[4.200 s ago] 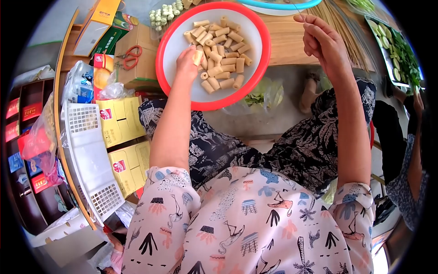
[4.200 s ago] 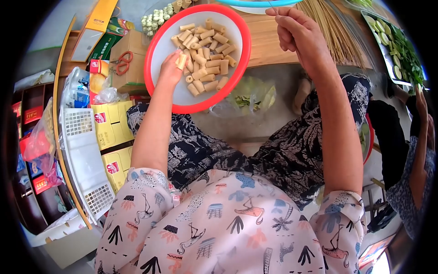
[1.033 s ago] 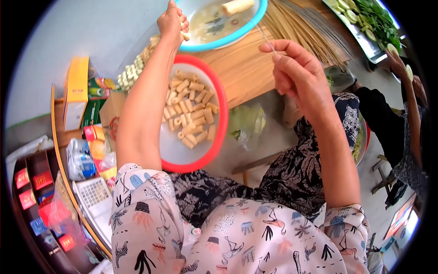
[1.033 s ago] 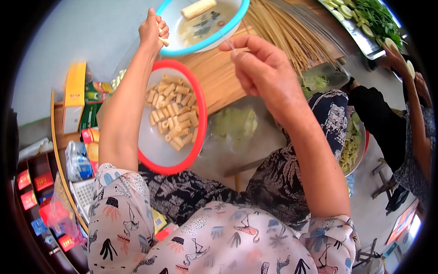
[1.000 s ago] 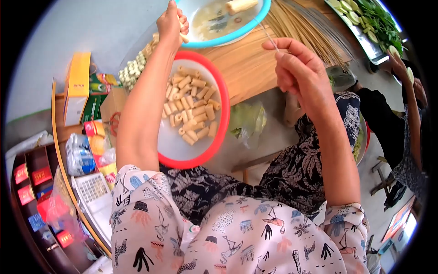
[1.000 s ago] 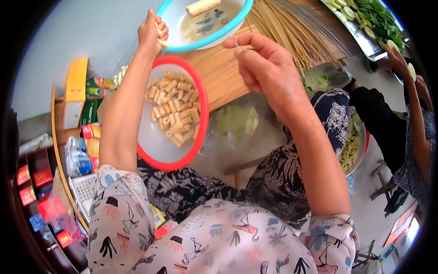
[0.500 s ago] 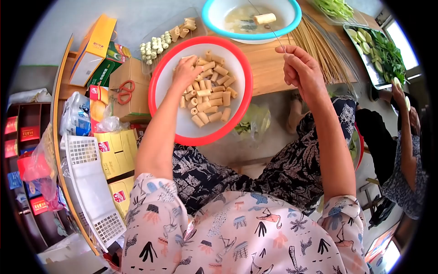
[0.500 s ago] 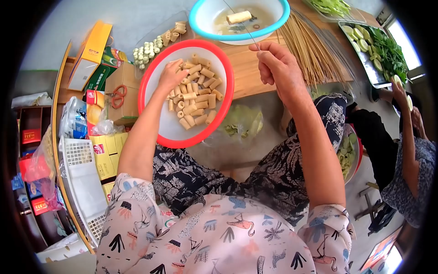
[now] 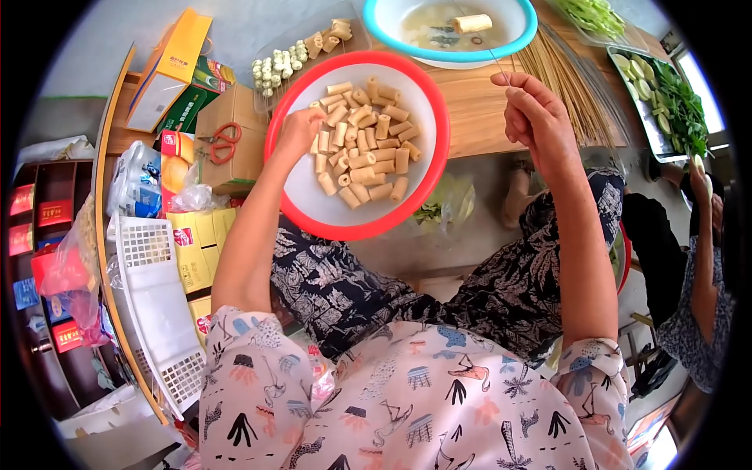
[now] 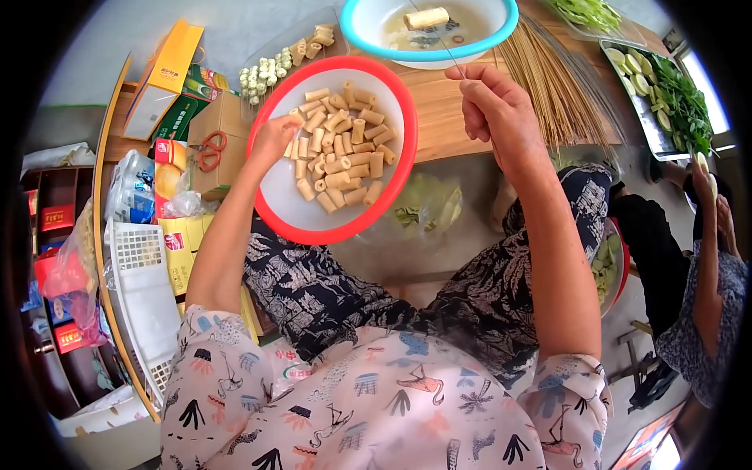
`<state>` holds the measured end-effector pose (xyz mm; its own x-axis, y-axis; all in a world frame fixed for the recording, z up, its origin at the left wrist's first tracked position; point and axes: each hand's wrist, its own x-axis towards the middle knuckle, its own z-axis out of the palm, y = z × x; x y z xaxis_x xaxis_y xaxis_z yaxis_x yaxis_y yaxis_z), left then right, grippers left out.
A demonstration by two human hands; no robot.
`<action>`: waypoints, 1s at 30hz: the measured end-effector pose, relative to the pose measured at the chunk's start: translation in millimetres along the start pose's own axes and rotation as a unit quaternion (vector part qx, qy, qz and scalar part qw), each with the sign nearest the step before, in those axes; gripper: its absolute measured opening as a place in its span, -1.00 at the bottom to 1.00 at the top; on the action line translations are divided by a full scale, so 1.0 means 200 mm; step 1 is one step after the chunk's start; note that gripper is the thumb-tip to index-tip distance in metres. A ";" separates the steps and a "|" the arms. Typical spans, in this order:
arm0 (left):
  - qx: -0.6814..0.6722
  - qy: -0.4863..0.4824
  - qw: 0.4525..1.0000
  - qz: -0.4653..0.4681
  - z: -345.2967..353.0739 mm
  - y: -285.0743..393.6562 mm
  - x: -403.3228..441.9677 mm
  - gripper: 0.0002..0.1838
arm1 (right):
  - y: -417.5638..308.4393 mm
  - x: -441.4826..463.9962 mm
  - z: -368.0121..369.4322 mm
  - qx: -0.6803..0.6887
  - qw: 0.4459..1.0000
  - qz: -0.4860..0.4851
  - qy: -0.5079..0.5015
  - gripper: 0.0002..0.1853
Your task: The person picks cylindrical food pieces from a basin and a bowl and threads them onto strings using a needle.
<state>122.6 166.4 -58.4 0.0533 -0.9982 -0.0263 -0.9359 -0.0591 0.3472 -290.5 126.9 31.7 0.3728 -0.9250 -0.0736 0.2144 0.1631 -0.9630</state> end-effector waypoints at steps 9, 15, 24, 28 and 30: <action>0.016 0.023 0.984 -0.175 0.30 0.07 0.20 -0.55 | 0.00 0.00 0.00 0.000 1.000 0.004 0.022 -0.75; -0.002 0.041 0.995 -0.094 0.31 0.01 0.17 -0.53 | 0.00 0.00 0.02 -0.012 1.000 0.011 0.007 -0.74; 0.074 0.053 0.990 -0.112 0.32 0.13 0.15 -0.46 | 0.01 -0.01 0.02 -0.022 0.999 0.021 0.012 -0.74; 0.080 -0.049 0.983 -0.160 0.24 0.16 0.19 -0.40 | 0.02 -0.01 0.00 -0.010 1.000 0.016 0.016 -0.73; 0.108 -0.058 0.980 -0.160 0.26 0.13 0.21 -0.36 | 0.02 -0.01 -0.01 0.001 1.000 0.007 0.016 -0.73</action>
<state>82.2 123.6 -99.4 0.3271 -0.9209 -0.2119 -0.9305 -0.3531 0.0979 -291.9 128.4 27.8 0.3469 -0.9330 -0.0958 0.2106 0.1770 -0.9614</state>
